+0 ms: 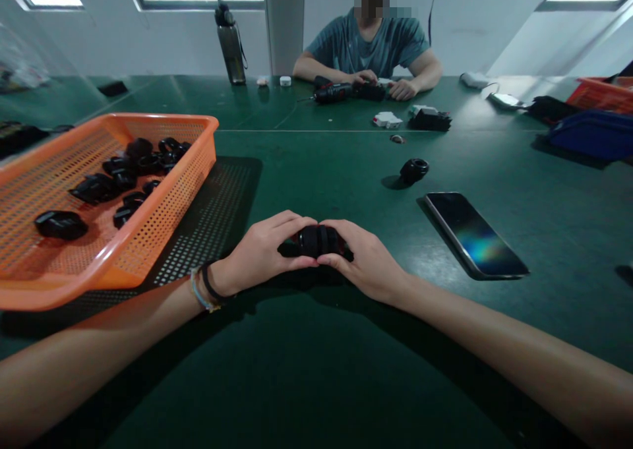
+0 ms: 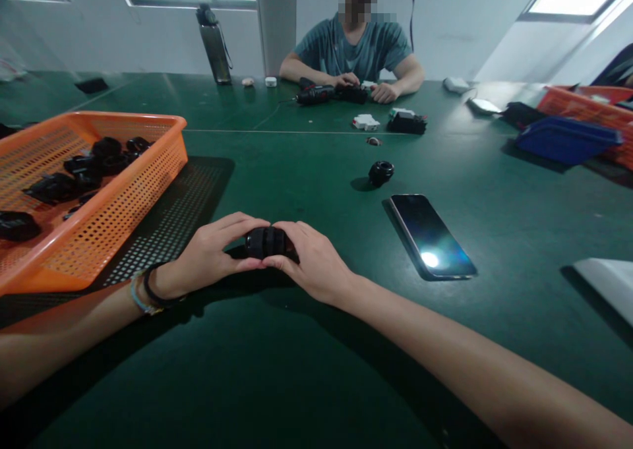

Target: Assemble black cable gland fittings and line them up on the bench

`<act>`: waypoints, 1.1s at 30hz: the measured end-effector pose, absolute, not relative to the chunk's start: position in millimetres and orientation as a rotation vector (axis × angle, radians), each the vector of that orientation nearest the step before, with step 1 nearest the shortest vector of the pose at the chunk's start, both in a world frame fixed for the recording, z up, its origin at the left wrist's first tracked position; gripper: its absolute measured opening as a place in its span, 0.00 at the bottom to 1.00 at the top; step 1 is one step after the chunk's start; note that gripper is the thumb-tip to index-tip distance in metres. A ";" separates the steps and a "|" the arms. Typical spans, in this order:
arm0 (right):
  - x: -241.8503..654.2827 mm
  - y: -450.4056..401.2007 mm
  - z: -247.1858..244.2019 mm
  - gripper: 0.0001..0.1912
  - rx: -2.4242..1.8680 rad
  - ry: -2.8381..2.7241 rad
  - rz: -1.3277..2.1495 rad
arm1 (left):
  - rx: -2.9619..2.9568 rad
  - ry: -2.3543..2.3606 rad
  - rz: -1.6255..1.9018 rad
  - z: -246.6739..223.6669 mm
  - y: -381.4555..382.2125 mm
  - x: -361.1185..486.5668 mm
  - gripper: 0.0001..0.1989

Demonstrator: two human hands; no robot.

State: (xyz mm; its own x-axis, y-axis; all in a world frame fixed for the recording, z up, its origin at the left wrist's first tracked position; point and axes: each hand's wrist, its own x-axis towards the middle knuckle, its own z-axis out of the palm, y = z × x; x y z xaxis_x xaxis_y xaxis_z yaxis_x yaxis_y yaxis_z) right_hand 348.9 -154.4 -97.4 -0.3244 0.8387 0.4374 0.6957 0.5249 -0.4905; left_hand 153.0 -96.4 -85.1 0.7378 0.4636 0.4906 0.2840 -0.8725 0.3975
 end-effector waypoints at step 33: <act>350.7 -157.1 -92.4 0.22 -1.090 -2.148 0.056 | 2.572 0.656 0.748 -83.9 -100.0 154.0 0.20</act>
